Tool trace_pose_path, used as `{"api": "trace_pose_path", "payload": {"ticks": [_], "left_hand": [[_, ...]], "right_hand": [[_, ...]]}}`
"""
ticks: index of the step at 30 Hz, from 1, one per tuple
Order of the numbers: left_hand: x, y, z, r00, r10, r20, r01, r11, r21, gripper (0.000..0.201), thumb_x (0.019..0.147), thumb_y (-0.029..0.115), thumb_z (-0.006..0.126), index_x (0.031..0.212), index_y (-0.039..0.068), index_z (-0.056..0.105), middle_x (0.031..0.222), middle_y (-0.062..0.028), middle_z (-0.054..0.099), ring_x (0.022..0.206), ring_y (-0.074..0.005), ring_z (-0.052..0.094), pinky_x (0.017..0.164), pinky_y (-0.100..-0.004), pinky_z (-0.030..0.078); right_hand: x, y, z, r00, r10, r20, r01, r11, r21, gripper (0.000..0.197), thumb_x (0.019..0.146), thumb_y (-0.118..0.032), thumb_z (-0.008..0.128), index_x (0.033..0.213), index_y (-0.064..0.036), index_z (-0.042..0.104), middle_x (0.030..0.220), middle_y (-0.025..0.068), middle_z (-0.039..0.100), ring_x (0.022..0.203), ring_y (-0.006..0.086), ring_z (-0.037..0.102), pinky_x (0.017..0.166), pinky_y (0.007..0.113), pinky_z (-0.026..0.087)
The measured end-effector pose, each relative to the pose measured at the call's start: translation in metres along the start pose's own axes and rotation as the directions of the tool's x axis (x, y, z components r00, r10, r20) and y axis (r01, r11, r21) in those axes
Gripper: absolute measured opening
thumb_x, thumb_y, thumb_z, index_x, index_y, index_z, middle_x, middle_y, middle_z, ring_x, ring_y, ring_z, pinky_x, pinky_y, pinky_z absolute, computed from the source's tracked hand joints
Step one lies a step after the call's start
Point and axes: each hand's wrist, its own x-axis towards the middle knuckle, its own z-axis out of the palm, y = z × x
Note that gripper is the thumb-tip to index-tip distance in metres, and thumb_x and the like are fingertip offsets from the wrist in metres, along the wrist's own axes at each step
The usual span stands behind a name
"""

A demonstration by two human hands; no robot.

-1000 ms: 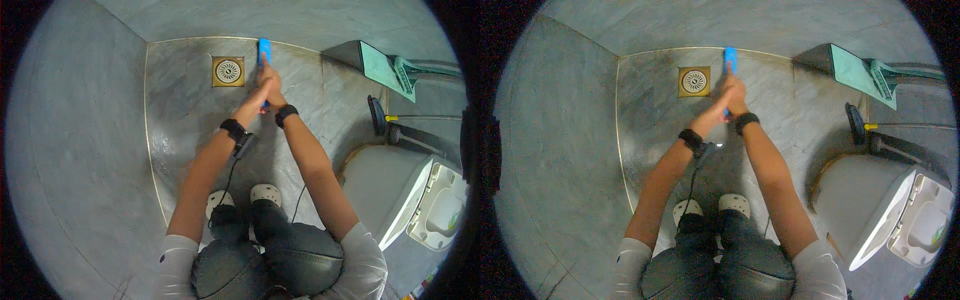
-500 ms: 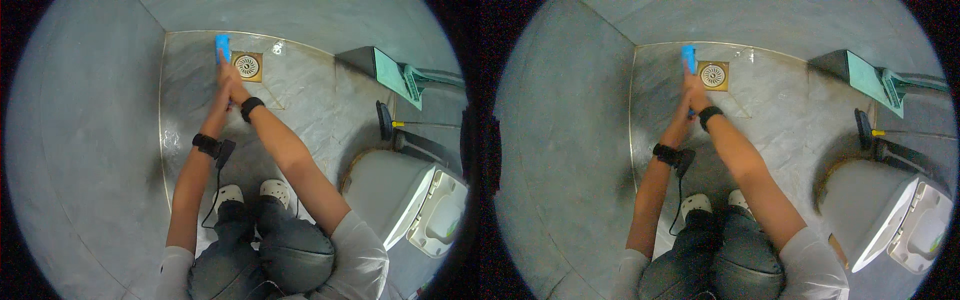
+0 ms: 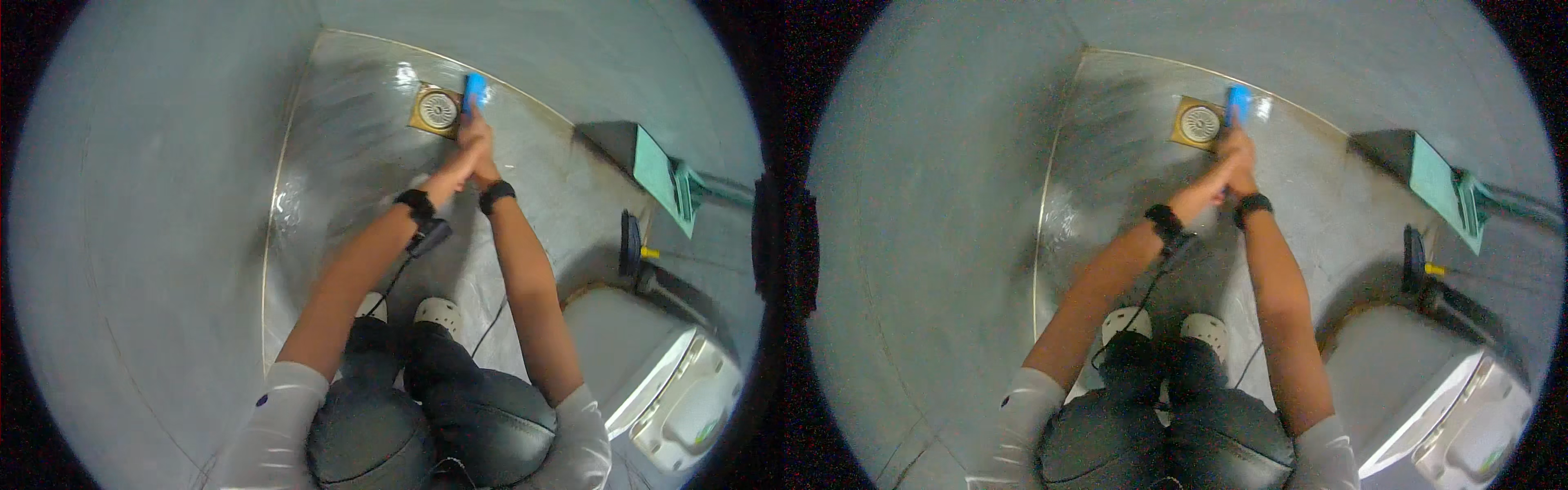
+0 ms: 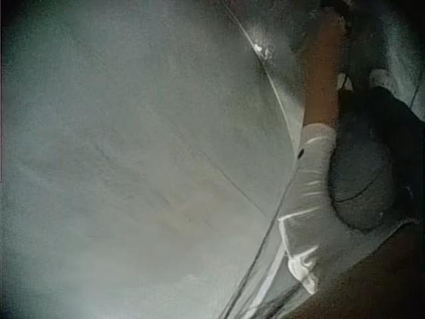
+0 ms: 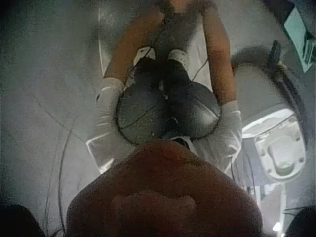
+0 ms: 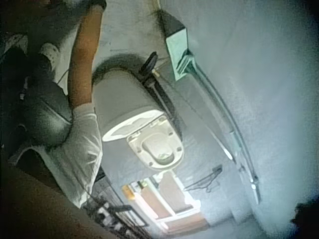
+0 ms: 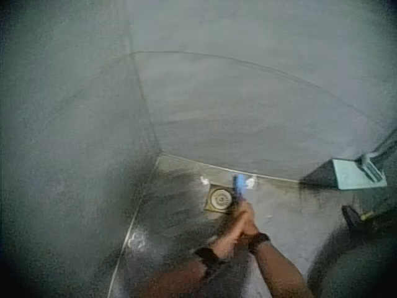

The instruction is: The person cleans the floor by scrubbing the area around a floor drain and near a toilet with a handheld brush, then uses a cloth at a sink to wipe down the base of a faucet.

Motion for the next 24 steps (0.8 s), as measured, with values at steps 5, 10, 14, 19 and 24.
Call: {"api": "trace_pose_path", "payload": {"ticks": [5,10,14,19,24], "left_hand": [[-0.01,0.004,-0.009,0.996,-0.027,0.09,0.03,0.999,-0.026,0.077,0.068,0.059,0.037,0.113,-0.003,0.038,0.108,-0.0197,0.042,0.095,-0.026,0.046,0.067,-0.0345,0.042],[-0.024,0.016,-0.055,0.989,0.12,-0.091,-0.123,0.992,-0.021,0.078,0.067,0.055,0.042,0.115,-0.005,0.033,0.106,-0.0227,0.044,0.1,-0.0285,0.043,0.082,-0.0317,0.034],[-0.047,0.007,-0.102,0.934,0.11,-0.341,-0.14,0.988,-0.065,0.072,0.065,0.06,0.04,0.092,-0.006,0.049,0.059,-0.0113,0.049,0.051,-0.0223,0.05,0.043,-0.0324,0.039],[-0.07,-0.023,-0.13,0.93,0.075,-0.361,-0.212,0.91,-0.357,0.072,0.062,0.069,0.036,0.072,-0.001,0.05,0.051,-0.0071,0.045,0.042,-0.0172,0.046,0.033,-0.0308,0.034],[-0.109,-0.115,-0.076,0.932,-0.034,-0.36,-0.208,0.762,-0.613,0.081,0.07,0.064,0.032,0.125,0.006,0.017,0.121,-0.01,0.029,0.107,-0.0224,0.035,0.072,-0.0331,0.04]], "right_hand": [[0.005,-0.013,-0.007,0.969,0.24,0.057,-0.238,0.97,-0.042,0.051,0.076,-0.015,0.042,0.123,-0.0081,0.023,0.062,0.0196,0.052,0.054,0.0338,0.05,0.048,0.039,0.037],[0.028,-0.04,0.04,0.988,0.081,0.131,-0.071,0.994,-0.084,0.049,0.076,-0.013,0.04,0.122,-0.0048,0.024,0.062,0.0211,0.051,0.055,0.0346,0.05,0.048,0.039,0.037],[0.033,-0.098,0.077,0.961,-0.049,0.273,0.034,0.998,0.06,0.051,0.075,-0.011,0.04,0.123,-0.0041,0.022,0.06,0.0203,0.05,0.052,0.0343,0.049,0.048,0.039,0.038],[0.013,-0.135,0.108,0.865,-0.231,0.446,0.156,0.968,0.198,0.05,0.077,-0.013,0.041,0.124,-0.0096,0.024,0.076,0.0219,0.052,0.066,0.0357,0.05,0.058,0.039,0.04],[-0.074,-0.175,0.046,0.693,-0.468,0.549,0.31,0.88,0.36,0.057,0.073,-0.004,0.037,0.125,-0.0168,0.021,0.071,0.0185,0.052,0.061,0.0323,0.051,0.056,0.037,0.043]]}}
